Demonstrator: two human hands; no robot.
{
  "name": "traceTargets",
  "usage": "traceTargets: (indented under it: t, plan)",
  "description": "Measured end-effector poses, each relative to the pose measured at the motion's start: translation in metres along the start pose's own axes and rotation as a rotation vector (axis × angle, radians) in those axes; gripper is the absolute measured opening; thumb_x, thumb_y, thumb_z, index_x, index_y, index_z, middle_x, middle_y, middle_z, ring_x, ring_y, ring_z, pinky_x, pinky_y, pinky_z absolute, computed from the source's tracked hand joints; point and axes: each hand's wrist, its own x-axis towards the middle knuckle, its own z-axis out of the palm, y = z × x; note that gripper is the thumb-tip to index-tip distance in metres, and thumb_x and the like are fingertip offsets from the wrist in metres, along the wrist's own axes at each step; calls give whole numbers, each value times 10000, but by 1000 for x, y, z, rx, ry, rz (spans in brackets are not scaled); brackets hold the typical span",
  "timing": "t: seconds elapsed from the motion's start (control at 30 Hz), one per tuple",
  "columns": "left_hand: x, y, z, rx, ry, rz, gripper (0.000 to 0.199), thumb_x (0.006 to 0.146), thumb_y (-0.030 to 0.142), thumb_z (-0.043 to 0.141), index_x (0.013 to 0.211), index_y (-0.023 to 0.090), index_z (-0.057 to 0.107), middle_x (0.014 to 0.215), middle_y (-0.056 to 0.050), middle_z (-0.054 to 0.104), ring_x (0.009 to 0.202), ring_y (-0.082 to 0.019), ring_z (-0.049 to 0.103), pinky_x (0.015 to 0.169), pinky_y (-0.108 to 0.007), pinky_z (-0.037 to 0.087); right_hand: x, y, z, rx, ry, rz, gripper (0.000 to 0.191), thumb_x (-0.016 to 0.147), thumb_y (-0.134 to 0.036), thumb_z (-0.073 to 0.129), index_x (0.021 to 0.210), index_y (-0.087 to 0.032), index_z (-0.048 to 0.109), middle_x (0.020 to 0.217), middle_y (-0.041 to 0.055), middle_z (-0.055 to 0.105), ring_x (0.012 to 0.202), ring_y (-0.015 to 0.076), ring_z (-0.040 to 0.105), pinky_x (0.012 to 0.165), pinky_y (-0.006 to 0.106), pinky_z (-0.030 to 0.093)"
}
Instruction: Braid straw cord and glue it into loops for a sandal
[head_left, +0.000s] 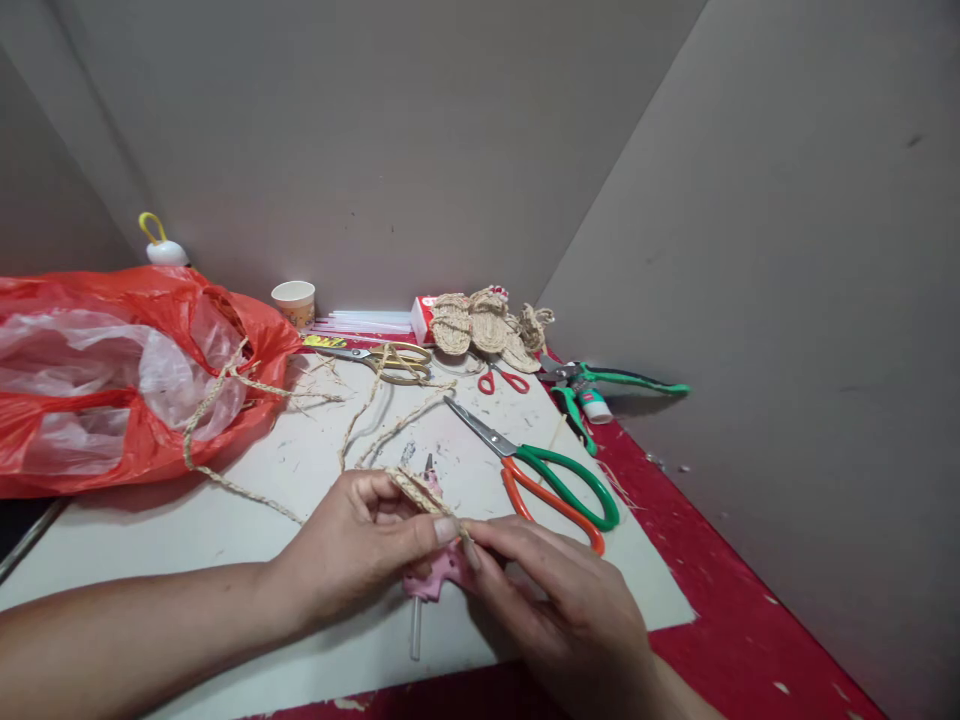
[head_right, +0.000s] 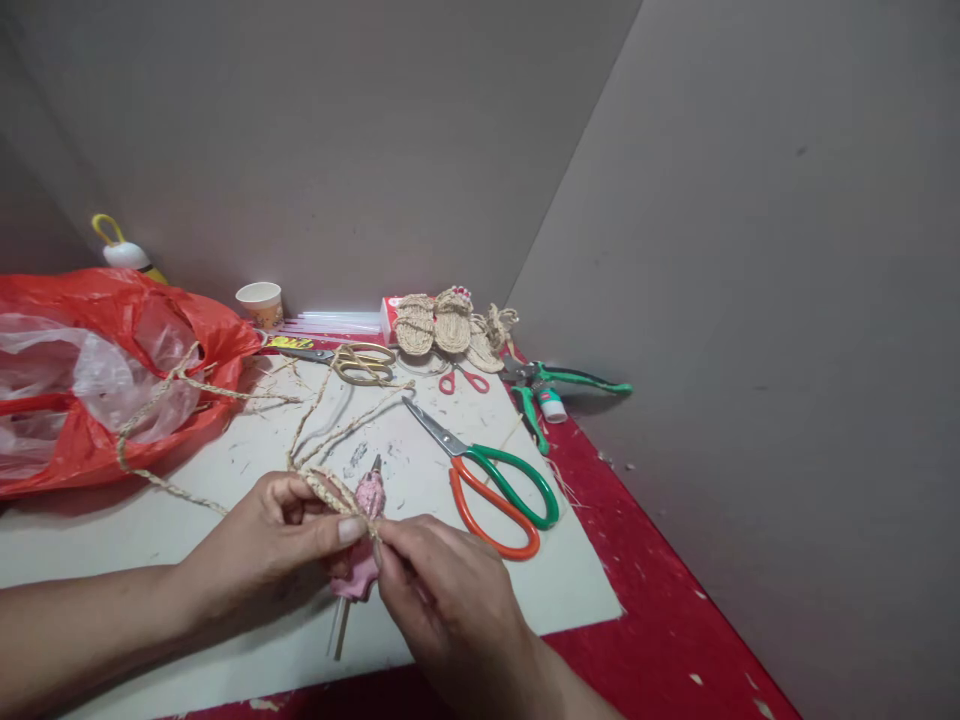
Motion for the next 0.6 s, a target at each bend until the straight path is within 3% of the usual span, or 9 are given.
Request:
traceTargets:
  t: [0.07,0.17,0.23,0.33,0.4,0.47,0.53,0.6]
  plan:
    - [0,6,-2,72,20,0,279,765,377,673,706,120,582,552,-16,604,465,-99,530,505,-233,428,1,3,-3,1,24,3,139,864,-108,507,920,-188,607,752,17,698,638,121,644,588,200,480]
    - [-3,22,-8,237,147,37,450,823,462,572,517,146,478,387,46,426,359,-53,369,404,-191,303,2,7,-10,-53,-2,22,112,874,-132,513,908,-189,603,746,14,685,619,118,631,570,203,468]
    - [-8,34,-13,332,267,191,471,847,444,546,494,160,418,391,59,385,374,-49,329,409,-189,282,3,9,-15,-84,-52,33,123,884,-136,494,887,-186,606,700,6,659,586,114,610,544,206,452]
    - [-14,44,-15,542,334,449,261,848,349,572,663,171,528,585,35,535,542,-80,470,536,-193,379,4,9,-19,-62,-120,-13,130,896,-150,486,913,-176,613,685,6,648,587,117,603,541,210,451]
    - [-15,43,-12,776,212,499,146,826,311,600,879,175,604,812,-14,627,752,-126,557,691,-229,425,4,8,-19,-15,-171,-51,140,898,-148,495,961,-178,617,741,17,675,636,123,622,574,213,469]
    - [-12,35,-9,962,14,454,204,827,315,594,961,164,627,880,-42,657,823,-154,573,831,-290,406,3,7,-18,29,-215,-66,174,890,-126,504,1001,-187,622,814,29,699,701,132,643,621,217,491]
    - [-7,26,-8,991,-140,346,225,880,327,514,839,154,651,757,-27,671,710,-130,572,878,-318,382,2,6,-17,61,-222,-71,216,875,-99,514,1030,-196,629,839,31,710,730,134,655,645,215,506]
    - [-4,18,-7,867,-205,213,349,919,339,435,722,138,639,688,-33,662,642,-118,558,812,-300,412,2,5,-17,94,-155,-78,245,854,-89,547,1048,-207,637,843,28,719,733,133,667,652,208,518]
